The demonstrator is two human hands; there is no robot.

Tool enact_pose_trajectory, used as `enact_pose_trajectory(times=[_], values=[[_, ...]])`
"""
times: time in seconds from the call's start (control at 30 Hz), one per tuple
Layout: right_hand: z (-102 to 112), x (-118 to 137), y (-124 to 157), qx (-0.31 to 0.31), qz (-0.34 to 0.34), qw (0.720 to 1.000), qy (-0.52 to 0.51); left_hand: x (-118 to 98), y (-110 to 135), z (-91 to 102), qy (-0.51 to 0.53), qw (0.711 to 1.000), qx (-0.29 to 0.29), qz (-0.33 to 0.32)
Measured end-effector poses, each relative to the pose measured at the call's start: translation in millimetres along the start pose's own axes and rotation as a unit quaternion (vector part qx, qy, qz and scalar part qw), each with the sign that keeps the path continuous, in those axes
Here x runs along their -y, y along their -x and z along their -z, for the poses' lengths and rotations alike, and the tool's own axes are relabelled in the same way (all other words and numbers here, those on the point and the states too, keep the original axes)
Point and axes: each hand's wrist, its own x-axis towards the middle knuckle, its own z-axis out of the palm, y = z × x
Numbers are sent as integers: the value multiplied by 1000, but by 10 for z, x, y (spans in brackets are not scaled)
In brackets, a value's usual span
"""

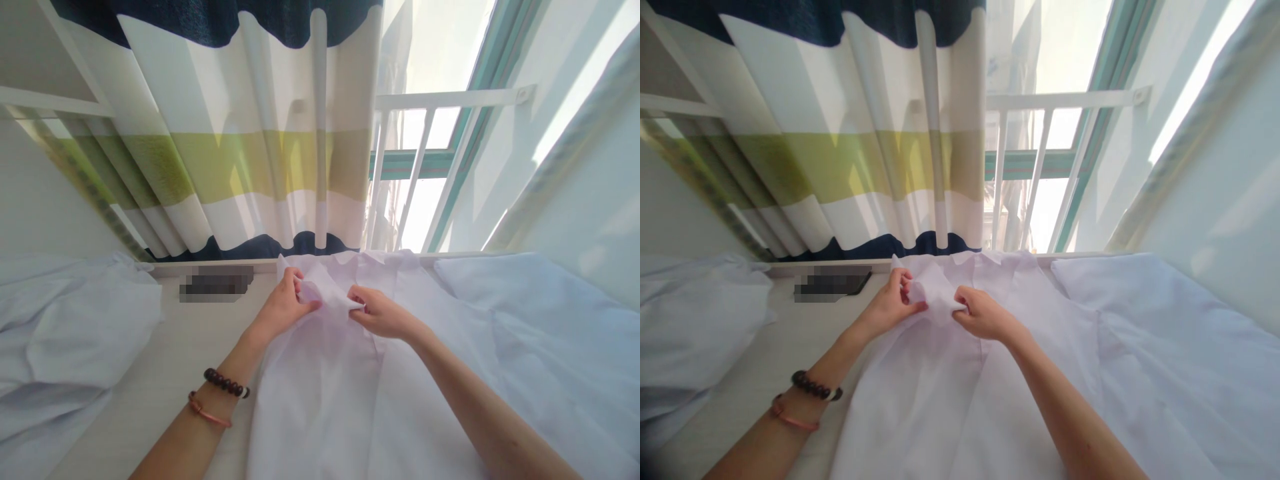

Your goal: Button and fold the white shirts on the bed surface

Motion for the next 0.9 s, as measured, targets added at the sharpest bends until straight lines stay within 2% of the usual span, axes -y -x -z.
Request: enact_pose_trajectory(times=[0.07,0.13,0.23,0.3,0.4,0.47,0.57,0.63,0.73,0.77,0.83,0.9], values=[[103,-60,-1,-25,-18,994,-101,-37,55,68,-126,991,39,17],[194,-76,6,-45,-48,970,-235,-94,118,111,-191,978,80,34],[279,-26,12,-77,-87,893,-436,-183,181,115,-260,959,101,46],[332,22,16,-111,-85,838,-527,-217,191,97,-306,946,94,56],[469,48,42,-180,-50,777,-602,-222,178,69,-336,936,74,78],[605,25,86,-223,-23,756,-615,-207,164,64,-340,935,64,84],[838,-49,196,-275,16,760,-588,-154,130,129,-354,930,40,87],[981,-108,288,-299,14,795,-528,-68,96,248,-341,934,33,106],[1136,-194,420,-302,-52,875,-375,165,44,504,-285,940,69,177],[1170,-221,457,-292,-86,892,-334,258,34,584,-267,939,84,200],[1217,-272,519,-266,-154,904,-297,428,33,690,-219,944,100,223],[1241,-321,570,-229,-204,907,-289,530,50,698,-162,964,84,192]])
